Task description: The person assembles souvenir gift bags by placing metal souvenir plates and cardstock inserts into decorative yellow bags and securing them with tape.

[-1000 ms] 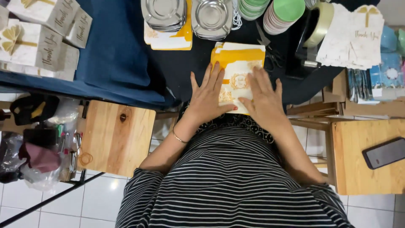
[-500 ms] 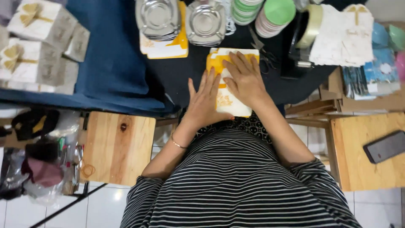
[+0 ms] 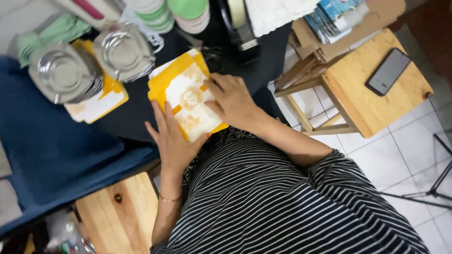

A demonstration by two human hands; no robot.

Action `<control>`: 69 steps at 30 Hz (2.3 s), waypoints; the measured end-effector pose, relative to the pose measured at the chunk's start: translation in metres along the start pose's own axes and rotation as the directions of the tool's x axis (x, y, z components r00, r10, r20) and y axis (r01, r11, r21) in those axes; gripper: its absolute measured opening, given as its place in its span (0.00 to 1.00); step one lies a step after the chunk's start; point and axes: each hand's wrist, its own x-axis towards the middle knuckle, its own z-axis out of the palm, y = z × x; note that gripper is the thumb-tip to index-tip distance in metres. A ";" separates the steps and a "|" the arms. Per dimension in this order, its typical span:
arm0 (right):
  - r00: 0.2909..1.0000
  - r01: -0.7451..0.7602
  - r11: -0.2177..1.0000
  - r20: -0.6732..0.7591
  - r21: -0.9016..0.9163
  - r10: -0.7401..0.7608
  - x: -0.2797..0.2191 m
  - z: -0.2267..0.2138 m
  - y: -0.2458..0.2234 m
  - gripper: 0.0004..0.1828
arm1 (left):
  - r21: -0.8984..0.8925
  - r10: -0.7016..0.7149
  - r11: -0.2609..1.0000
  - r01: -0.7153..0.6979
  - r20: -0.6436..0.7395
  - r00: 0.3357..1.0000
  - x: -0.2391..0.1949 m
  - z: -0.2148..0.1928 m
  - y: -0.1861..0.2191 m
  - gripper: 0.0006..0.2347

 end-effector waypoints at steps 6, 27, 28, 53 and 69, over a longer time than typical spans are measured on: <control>0.999 -0.012 1.000 -0.034 -0.011 0.011 0.008 -0.008 -0.010 0.24 | 0.082 0.060 0.995 -0.054 -0.074 0.995 0.006 0.007 0.005 0.55; 0.884 -0.340 0.265 0.211 0.902 0.416 0.004 -0.029 -0.005 0.19 | -0.938 -0.496 0.332 -0.096 -0.260 0.828 0.009 -0.006 0.018 0.18; 0.897 -0.333 0.260 0.219 0.906 0.385 0.004 -0.030 -0.005 0.19 | -0.933 -0.513 0.341 -0.112 -0.285 0.810 0.005 -0.003 0.015 0.18; 0.998 -0.002 0.752 -0.047 0.659 0.044 0.008 -0.047 -0.059 0.37 | -0.743 -0.155 0.588 -0.320 -0.492 0.857 -0.012 -0.011 0.059 0.26; 0.999 -0.048 0.536 0.054 0.843 0.005 0.021 -0.076 -0.026 0.28 | -0.936 -0.278 0.288 -0.202 -0.283 0.918 -0.006 -0.016 0.015 0.24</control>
